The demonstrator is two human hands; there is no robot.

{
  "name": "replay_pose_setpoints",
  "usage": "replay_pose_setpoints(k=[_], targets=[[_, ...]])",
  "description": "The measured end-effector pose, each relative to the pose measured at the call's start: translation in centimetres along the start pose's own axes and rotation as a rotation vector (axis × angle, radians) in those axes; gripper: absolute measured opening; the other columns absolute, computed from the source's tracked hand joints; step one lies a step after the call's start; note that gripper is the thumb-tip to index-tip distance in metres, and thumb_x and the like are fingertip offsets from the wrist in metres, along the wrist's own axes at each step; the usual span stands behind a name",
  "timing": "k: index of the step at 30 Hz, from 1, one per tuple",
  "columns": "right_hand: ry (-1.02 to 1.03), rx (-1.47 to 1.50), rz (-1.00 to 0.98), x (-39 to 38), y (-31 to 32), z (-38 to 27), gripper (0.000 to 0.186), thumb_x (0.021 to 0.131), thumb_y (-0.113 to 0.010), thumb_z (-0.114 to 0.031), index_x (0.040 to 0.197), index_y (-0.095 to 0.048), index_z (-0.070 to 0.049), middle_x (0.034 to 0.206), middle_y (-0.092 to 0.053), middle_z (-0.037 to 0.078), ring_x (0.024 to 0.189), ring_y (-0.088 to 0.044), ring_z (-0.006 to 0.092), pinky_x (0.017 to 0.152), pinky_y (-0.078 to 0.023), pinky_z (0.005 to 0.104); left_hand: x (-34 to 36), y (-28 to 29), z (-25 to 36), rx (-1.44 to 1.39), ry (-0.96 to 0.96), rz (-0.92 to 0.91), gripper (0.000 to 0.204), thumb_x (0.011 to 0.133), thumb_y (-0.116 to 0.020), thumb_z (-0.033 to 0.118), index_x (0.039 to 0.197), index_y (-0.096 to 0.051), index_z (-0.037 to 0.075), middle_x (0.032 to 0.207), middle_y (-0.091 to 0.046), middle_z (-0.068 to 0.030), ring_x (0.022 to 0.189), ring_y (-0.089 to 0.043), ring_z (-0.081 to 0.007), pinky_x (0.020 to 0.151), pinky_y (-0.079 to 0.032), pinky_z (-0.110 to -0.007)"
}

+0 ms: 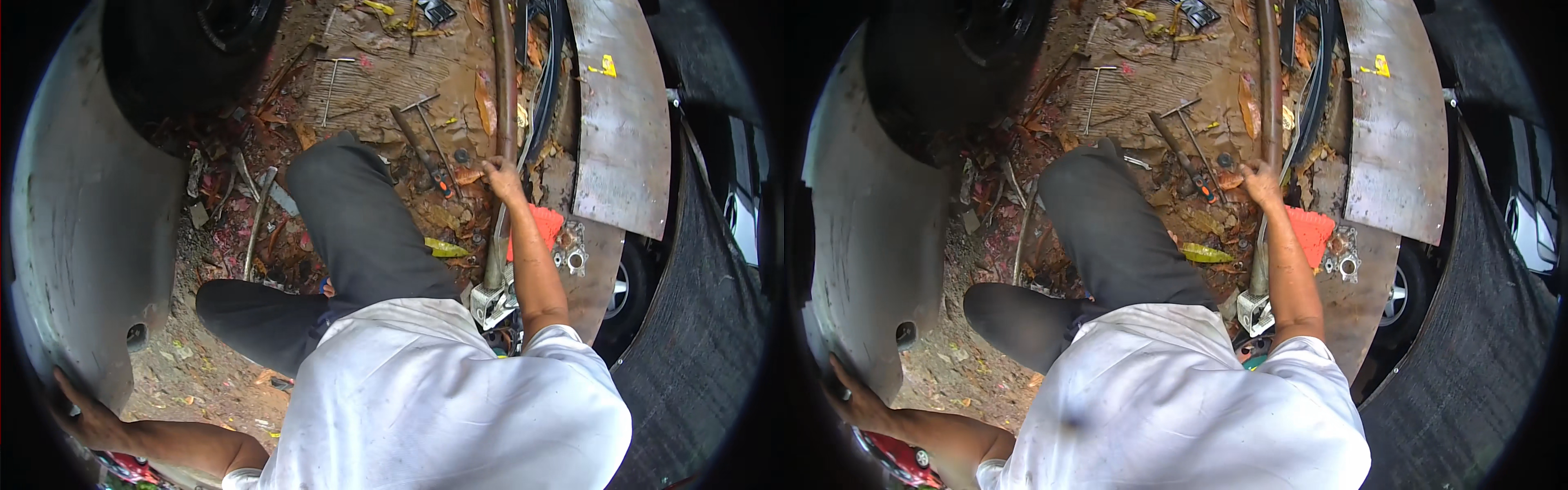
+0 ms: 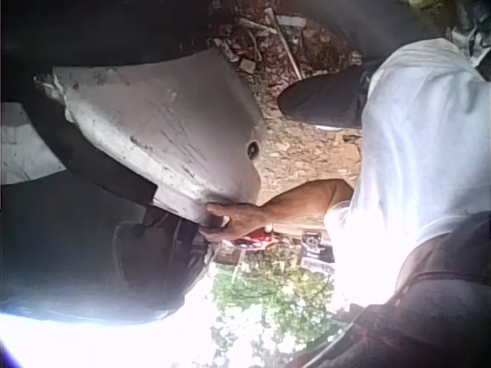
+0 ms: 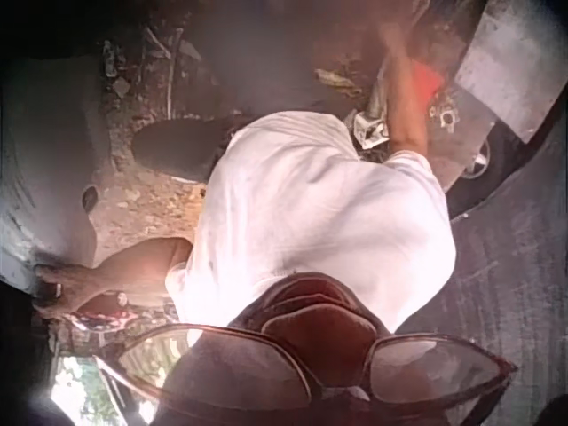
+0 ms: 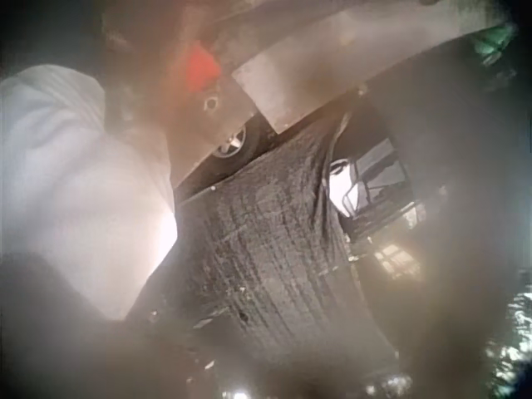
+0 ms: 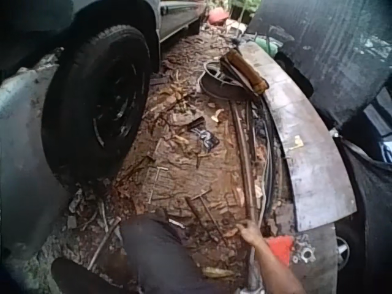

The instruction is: Repairing and realigning a car's bumper using a hammer and a metal rod.

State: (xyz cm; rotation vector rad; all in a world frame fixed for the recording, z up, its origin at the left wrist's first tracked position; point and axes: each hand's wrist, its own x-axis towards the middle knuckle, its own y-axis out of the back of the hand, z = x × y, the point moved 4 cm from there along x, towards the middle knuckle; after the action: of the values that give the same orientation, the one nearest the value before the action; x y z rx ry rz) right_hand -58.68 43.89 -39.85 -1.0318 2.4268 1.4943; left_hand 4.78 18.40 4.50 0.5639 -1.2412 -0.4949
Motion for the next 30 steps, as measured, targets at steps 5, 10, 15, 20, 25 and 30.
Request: replay_pose_setpoints(k=[5,10,15,20,25,30], targets=[[0.207,-0.252,-0.08,-1.4,-9.1,0.5,0.044,0.079,-0.06,-0.034,0.101,-0.06,0.004,0.095,-0.061,0.027,0.094,-0.058,0.0382,0.082,-0.046,0.0412,0.0,0.5,2.0,-0.043,-0.12,0.001,0.055,0.074,-0.073,0.037,0.115,-0.058,0.004,0.113,-0.058,-0.0146,0.1,-0.057,-0.0233,0.087,-0.049,-0.032],[0.273,-0.405,0.054,-0.4,-15.8,-0.8,0.047,0.08,-0.06,-0.041,0.106,-0.057,-0.002,0.092,-0.062,0.019,0.087,-0.059,0.0335,0.077,-0.045,0.0452,0.2,1.0,2.4,0.007,-0.075,-0.163,0.051,0.078,-0.07,0.027,0.117,-0.052,0.0,0.117,-0.054,-0.0196,0.106,-0.051,-0.0288,0.091,-0.04,-0.035],[0.179,-0.37,-0.072,-1.1,-13.8,-2.8,0.053,0.074,-0.062,-0.027,0.122,-0.05,-0.007,0.105,-0.06,0.022,0.1,-0.056,0.0386,0.086,-0.045,0.0481,-0.4,3.8,4.4,-0.05,-0.402,-0.008,0.052,0.069,-0.074,0.018,0.112,-0.051,0.0,0.112,-0.049,-0.0202,0.105,-0.045,-0.0361,0.092,-0.034,-0.047],[0.026,0.692,-0.265,-4.3,-6.3,-11.1,0.016,0.083,-0.058,-0.016,0.082,-0.049,-0.003,0.056,-0.055,0.009,0.044,-0.055,0.019,0.042,-0.045,0.0312,0.6,5.5,6.2,-0.119,-0.492,-0.008,0.052,0.059,-0.074,0.017,0.103,-0.052,0.001,0.103,-0.049,-0.019,0.095,-0.046,-0.0346,0.086,-0.033,-0.046],[0.771,0.803,0.034,-9.4,4.5,-27.2,0.016,0.087,-0.054,-0.016,0.095,-0.052,-0.001,0.067,-0.056,0.006,0.055,-0.056,0.0149,0.048,-0.045,0.0277,0.9,5.1,5.8,-0.126,-0.446,0.006,0.052,0.059,-0.074,0.019,0.104,-0.053,0.001,0.102,-0.049,-0.0178,0.095,-0.045,-0.0334,0.089,-0.03,-0.045],[0.851,0.755,-0.262,-16.1,9.1,-40.5,0.016,0.091,-0.049,-0.017,0.092,-0.054,-0.001,0.065,-0.054,0.003,0.054,-0.053,0.0101,0.047,-0.042,0.0246,1.2,6.6,6.5,-0.159,-0.441,-0.001,0.051,0.061,-0.074,0.017,0.104,-0.053,0.001,0.106,-0.05,-0.0184,0.098,-0.046,-0.0344,0.089,-0.032,-0.045]])
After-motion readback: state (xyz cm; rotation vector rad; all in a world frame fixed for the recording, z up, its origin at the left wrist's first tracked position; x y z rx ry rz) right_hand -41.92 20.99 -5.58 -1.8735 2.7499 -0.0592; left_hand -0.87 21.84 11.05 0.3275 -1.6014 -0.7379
